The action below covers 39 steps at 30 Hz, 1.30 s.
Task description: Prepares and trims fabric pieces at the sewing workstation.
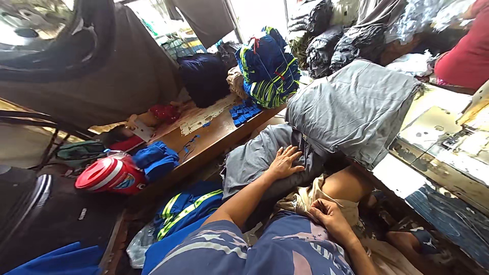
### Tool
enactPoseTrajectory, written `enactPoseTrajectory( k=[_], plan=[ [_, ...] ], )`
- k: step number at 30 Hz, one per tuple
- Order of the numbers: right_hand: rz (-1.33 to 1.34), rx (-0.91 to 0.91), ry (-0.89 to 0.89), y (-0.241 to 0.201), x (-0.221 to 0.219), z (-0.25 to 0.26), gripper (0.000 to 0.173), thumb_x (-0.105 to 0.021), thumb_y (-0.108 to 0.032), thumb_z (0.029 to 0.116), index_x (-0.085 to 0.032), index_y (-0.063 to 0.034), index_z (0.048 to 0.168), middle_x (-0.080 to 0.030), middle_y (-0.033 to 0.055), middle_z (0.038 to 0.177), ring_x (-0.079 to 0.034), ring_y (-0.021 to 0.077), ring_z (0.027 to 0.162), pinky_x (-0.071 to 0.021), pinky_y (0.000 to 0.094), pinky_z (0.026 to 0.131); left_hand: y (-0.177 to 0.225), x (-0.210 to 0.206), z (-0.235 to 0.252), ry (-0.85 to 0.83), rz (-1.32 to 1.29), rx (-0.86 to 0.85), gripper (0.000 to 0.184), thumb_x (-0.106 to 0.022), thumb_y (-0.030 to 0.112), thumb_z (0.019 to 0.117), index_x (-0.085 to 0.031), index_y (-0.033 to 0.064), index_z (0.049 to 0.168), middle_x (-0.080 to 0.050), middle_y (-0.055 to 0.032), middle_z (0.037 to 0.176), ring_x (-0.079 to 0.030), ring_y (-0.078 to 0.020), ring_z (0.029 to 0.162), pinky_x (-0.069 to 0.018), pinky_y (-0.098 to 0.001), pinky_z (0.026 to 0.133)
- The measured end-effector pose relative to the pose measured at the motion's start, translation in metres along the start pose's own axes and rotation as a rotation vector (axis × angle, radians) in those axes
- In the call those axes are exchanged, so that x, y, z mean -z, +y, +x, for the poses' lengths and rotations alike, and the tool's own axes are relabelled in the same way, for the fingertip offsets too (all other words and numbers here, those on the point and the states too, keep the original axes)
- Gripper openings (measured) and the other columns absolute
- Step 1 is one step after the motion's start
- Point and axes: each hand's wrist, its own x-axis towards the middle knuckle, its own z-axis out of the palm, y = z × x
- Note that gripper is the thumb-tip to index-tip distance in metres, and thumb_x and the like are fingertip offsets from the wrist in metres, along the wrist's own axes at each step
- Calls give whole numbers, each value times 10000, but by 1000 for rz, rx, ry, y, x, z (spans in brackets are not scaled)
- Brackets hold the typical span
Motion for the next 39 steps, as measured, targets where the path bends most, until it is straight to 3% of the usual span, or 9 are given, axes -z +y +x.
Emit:
enactPoseTrajectory(
  k=[4,8,12,16,18,22,27,32,39],
  plan=[
    [-68,-61,95,5,11,7,138,-610,-134,998,-730,-71,971,-702,28,802,-669,123,734,-578,310,715,5,0,3,21,38,29,761,-378,803,942,-508,319,1514,-419,9,1624,-300,-219,1543,-195,-598,1252],
    [-64,-134,194,3,19,9,165,-567,-111,1011,-721,-59,982,-699,37,785,-662,136,704,-576,309,689,13,6,20,34,83,28,734,-400,799,934,-626,275,1395,-590,-7,1437,-498,-239,1361,-365,-549,1126],
    [78,-151,262,-18,24,14,188,-552,-91,1019,-721,-11,1027,-671,52,730,-586,117,591,-494,264,541,14,35,51,-240,39,-32,722,-529,731,926,-665,156,1342,-610,-102,1381,-530,-343,1299,-448,-590,1029],
    [133,-92,320,-52,26,28,208,-532,-85,1029,-720,-6,1074,-647,44,713,-563,101,572,-483,243,523,5,68,83,-486,-74,-183,466,-680,484,953,-721,122,1244,-690,-155,1237,-630,-369,1196,-507,-624,991],
    [146,-47,361,-72,24,36,193,-552,-83,1023,-724,-17,1079,-624,21,698,-530,72,539,-471,228,496,4,82,100,-443,-195,-332,334,-653,379,998,-734,136,1213,-739,-107,1120,-700,-294,1063,-542,-580,955],
    [113,-22,358,-103,24,48,149,-609,-109,1023,-739,-41,1049,-604,2,690,-489,53,517,-445,233,477,28,91,132,-104,-421,-572,269,-580,333,1055,-732,155,1188,-732,-8,1011,-695,-113,896,-586,-353,862],
    [28,16,357,-115,33,53,136,-633,-133,1021,-740,-53,1048,-659,10,767,-543,51,573,-482,219,520,68,88,175,12,-528,-787,229,-576,247,1061,-752,114,1123,-736,-23,1116,-680,-128,1081,-547,-331,983],
    [59,51,531,-114,41,48,147,-643,-171,1023,-735,-63,1061,-653,0,760,-537,34,553,-477,190,492,104,75,197,36,-567,-795,251,-652,305,1017,-756,153,1188,-676,-17,1281,-616,-162,1199,-513,-383,1034],
    [14,-59,729,-93,45,25,160,-623,-180,1031,-723,-56,1047,-631,-1,731,-544,55,552,-485,210,506,128,52,179,-81,-315,-812,664,-762,575,853,-633,233,1407,-456,-19,1579,-447,-238,1414,-378,-517,1127]
  ],
)
